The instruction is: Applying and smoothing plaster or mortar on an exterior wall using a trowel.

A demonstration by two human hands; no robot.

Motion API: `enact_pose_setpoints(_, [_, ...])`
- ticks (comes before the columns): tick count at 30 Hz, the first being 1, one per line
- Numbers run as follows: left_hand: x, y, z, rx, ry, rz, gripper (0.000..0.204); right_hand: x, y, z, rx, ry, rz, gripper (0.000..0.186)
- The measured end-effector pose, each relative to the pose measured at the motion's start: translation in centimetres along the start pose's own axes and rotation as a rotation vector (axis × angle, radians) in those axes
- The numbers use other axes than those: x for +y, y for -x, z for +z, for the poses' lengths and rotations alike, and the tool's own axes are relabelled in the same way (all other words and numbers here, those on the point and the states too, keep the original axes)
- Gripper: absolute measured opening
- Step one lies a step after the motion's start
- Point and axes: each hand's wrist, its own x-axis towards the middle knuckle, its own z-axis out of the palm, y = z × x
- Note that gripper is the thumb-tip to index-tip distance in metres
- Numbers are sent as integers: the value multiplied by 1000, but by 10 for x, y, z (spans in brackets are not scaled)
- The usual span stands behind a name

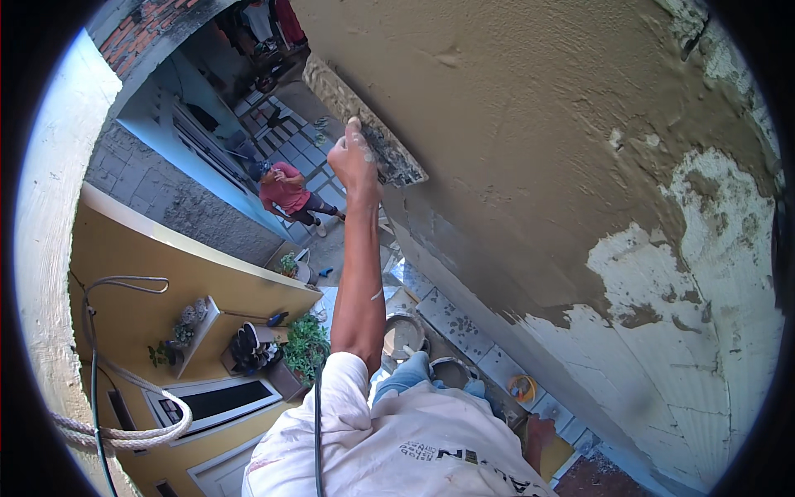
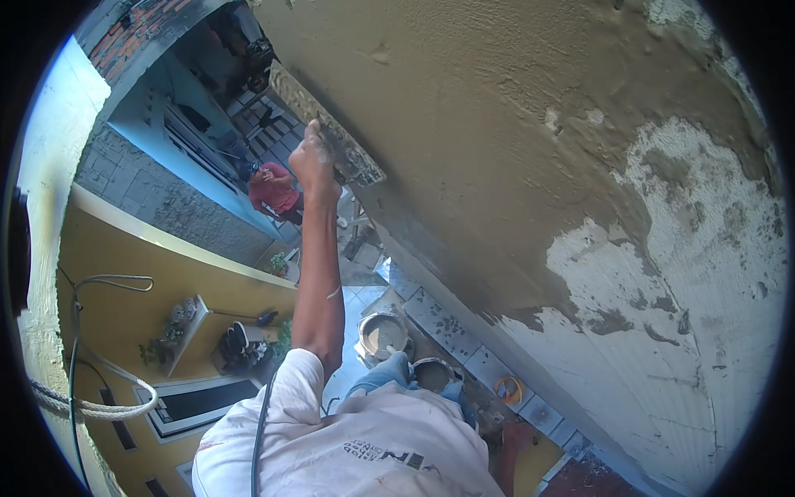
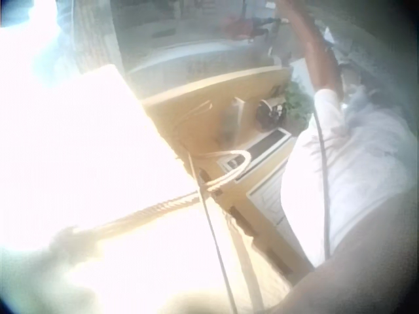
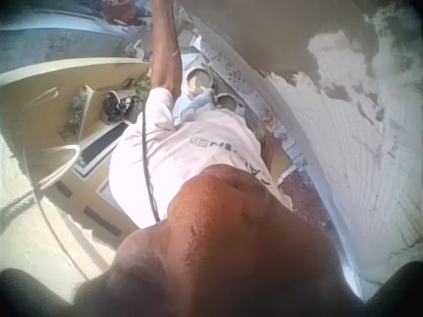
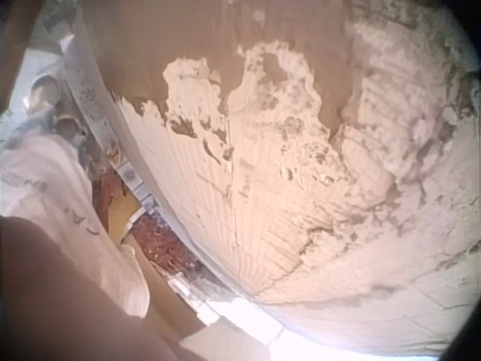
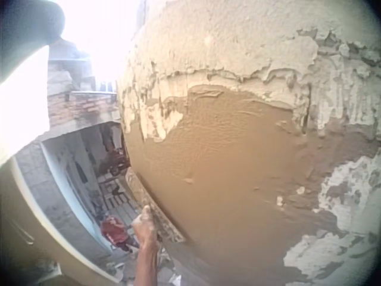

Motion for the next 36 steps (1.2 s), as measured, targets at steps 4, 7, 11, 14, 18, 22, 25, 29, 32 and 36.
enact_pose_setpoints(4, [96, 10, 68, -22, -178, 411, 46, 38, -6, 31, 89, 109, -59, 55])
enact_pose_setpoints(7, [107, 6, 74, 31, -255, 392, 48, 34, 11, 24, 84, 256, -8, 53])
enact_pose_setpoints(11, [25, -30, 32, 10, -91, 138, 40, 25, 36, -6, 38, 327, -25, 53])
enact_pose_setpoints(14, [-21, -20, 19, 64, -54, -50, 32, 27, 39, -17, 57, 338, -6, 51])
enact_pose_setpoints(18, [-70, -28, -10, 125, -76, -209, 30, 2, 50, -38, 141, 346, -82, 48])
enact_pose_setpoints(22, [-101, -12, 1, 185, -2, -366, 42, -4, 27, -21, 165, 277, -94, 47])
enact_pose_setpoints(25, [-156, -14, -42, 287, -158, -397, 37, -30, 39, -23, 214, 228, -121, 47])
enact_pose_setpoints(29, [-181, 41, -61, 276, 8, -625, 29, -6, 35, -2, 139, 199, -97, 50])
enact_pose_setpoints(32, [-123, 57, -64, 111, 115, -459, 28, 27, 35, 30, 49, 179, -12, 52])
enact_pose_setpoints(36, [21, 75, 6, -99, 95, -167, 29, 53, 50, 40, -94, 190, 123, 55])
